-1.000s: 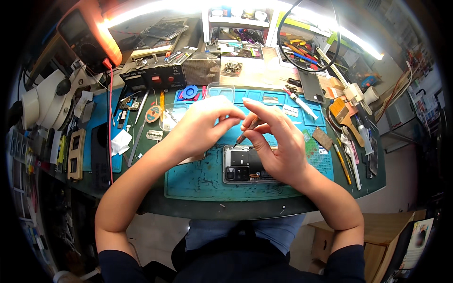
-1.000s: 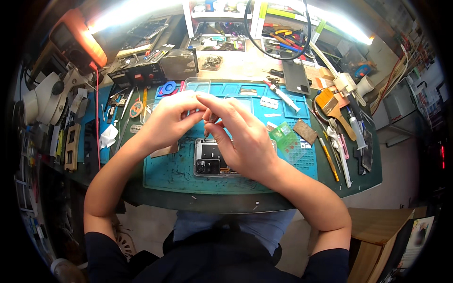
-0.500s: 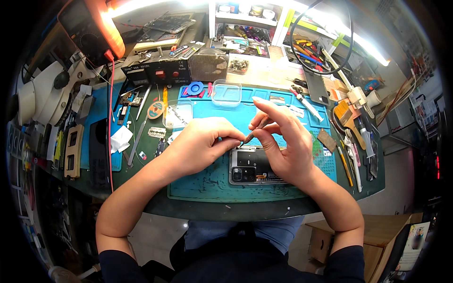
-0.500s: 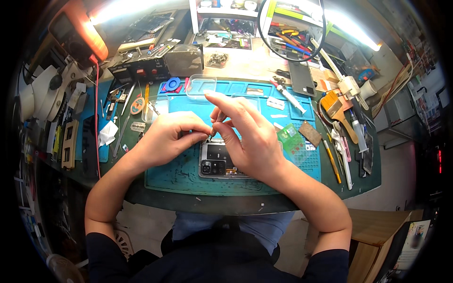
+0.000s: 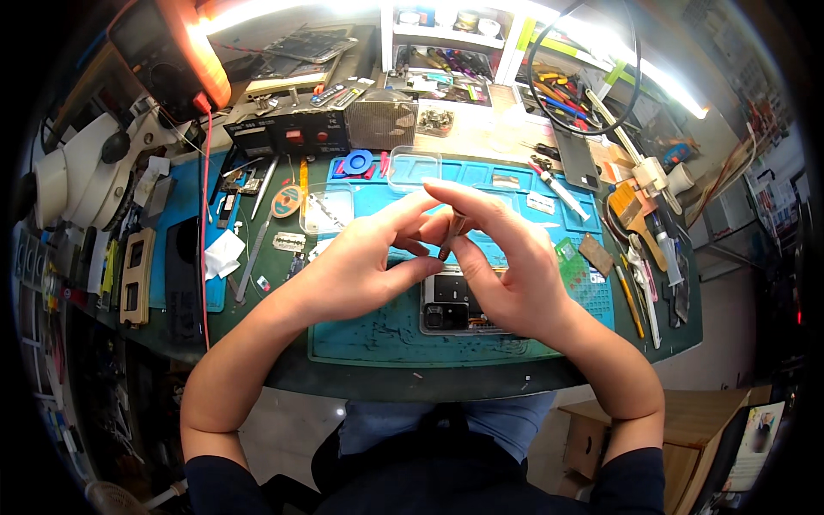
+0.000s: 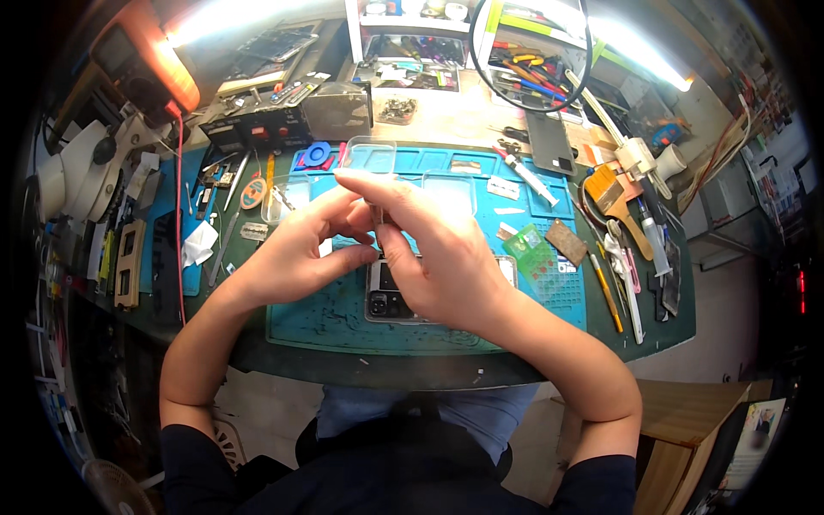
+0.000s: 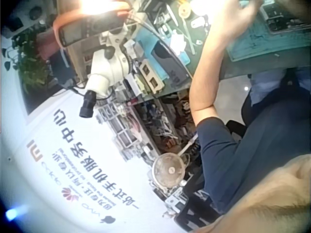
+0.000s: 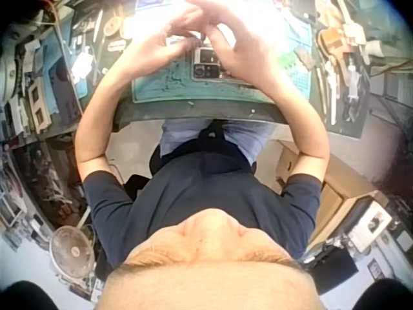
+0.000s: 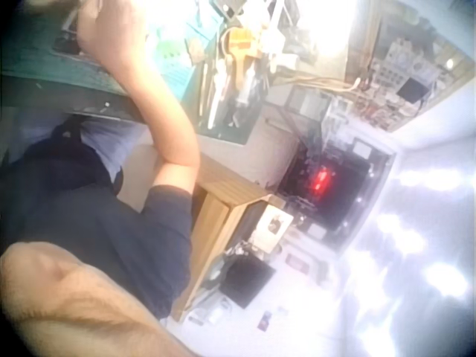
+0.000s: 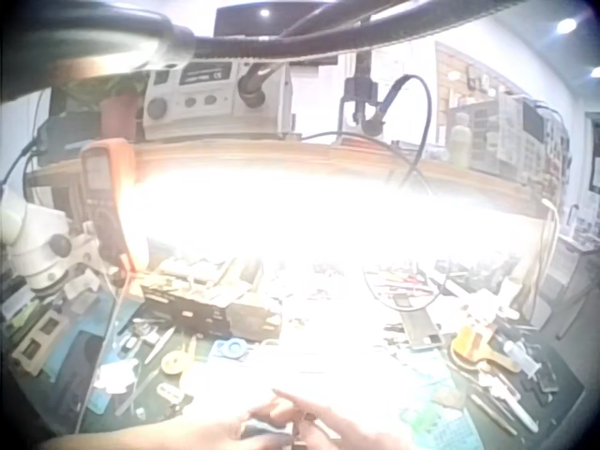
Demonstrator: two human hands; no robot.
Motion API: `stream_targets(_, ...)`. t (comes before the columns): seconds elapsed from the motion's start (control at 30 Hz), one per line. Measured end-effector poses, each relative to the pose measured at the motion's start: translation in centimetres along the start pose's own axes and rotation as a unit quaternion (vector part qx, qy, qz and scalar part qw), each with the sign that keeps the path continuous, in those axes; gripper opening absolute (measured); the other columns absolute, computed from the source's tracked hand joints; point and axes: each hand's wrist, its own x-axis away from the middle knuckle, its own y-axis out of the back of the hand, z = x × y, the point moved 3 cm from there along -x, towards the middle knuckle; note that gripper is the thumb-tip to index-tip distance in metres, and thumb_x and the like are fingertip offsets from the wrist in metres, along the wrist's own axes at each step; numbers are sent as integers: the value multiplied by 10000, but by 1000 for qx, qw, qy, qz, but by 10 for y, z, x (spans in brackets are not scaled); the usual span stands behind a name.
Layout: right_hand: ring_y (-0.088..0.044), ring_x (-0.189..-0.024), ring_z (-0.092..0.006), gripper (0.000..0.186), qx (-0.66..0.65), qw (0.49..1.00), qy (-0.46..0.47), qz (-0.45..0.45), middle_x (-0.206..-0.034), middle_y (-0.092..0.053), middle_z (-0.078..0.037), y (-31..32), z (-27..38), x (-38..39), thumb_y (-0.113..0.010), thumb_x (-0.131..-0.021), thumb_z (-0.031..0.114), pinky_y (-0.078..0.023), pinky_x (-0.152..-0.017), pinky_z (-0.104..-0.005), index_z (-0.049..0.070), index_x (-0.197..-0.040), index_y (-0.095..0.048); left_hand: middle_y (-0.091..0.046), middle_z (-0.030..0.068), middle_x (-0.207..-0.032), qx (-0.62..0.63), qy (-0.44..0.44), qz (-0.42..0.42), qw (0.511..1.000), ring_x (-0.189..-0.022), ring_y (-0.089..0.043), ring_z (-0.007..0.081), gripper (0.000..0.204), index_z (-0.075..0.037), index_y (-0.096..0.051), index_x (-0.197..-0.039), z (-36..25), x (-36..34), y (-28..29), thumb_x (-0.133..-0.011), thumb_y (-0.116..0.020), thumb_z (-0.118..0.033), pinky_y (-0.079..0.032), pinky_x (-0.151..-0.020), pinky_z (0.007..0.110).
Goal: The person cleans the back of a smartphone with a green card, then uses a prying tool to separate the back cover from the frame. They proceed to use tweezers to remove small internal components and connectors from the phone's chassis.
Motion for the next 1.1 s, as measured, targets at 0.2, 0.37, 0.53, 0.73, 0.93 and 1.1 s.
stream_targets(0.2,-679,-956,-242,588,125,992,13,31,-1090,-685,-139,8,5,-3,-703,-877,-43,-570,-832,-360,35,-1446,-573,-690,100,-1043,-153,23,41,987,-923,-687,229,442,-27,-548,-1278,-4,-8,1,-901,-774,-73,-560,-808,352)
stream_targets(0.37,-692,-924,-296,633,37,999,-5,9,-1127,-673,-144,5,7,-5,-685,-873,-43,-574,-815,-402,96,-1477,-555,-685,82,-982,-87,-25,14,996,-856,-675,212,457,-13,-566,-1288,-7,-8,-1,-887,-779,-64,-549,-731,359)
stream_targets(0.53,-695,-891,-286,596,95,995,-2,20,-1080,-676,-143,6,4,-1,-681,-889,-54,-580,-769,-362,74,-1458,-562,-686,80,-954,-144,26,46,988,-827,-669,198,443,-29,-605,-1283,-14,-8,5,-892,-795,-115,-543,-721,356)
stream_targets(0.73,-658,-859,-176,548,47,998,-3,-31,-962,-688,-103,12,8,-3,-682,-905,-69,-536,-781,-315,-3,-1436,-565,-685,80,-920,-167,25,49,984,-808,-655,186,278,-45,-693,-1085,-9,-7,6,-873,-823,-171,-527,-698,336)
stream_targets(0.93,-667,-908,-150,537,49,997,11,-63,-1016,-677,-103,25,6,-2,-654,-963,-46,-553,-816,-310,-7,-1476,-500,-692,59,-887,-207,21,28,978,-798,-648,165,134,-34,-714,-962,-4,-7,-3,-882,-796,-102,-517,-661,324)
stream_targets(1.1,-653,-955,-137,516,-22,986,-18,-162,-1049,-631,-94,47,1,-4,-612,-992,-45,-579,-840,-303,-18,-1486,-465,-692,81,-890,-281,-106,-38,953,-800,-665,226,86,-43,-735,-958,11,-31,-6,-889,-766,-84,-522,-687,339)
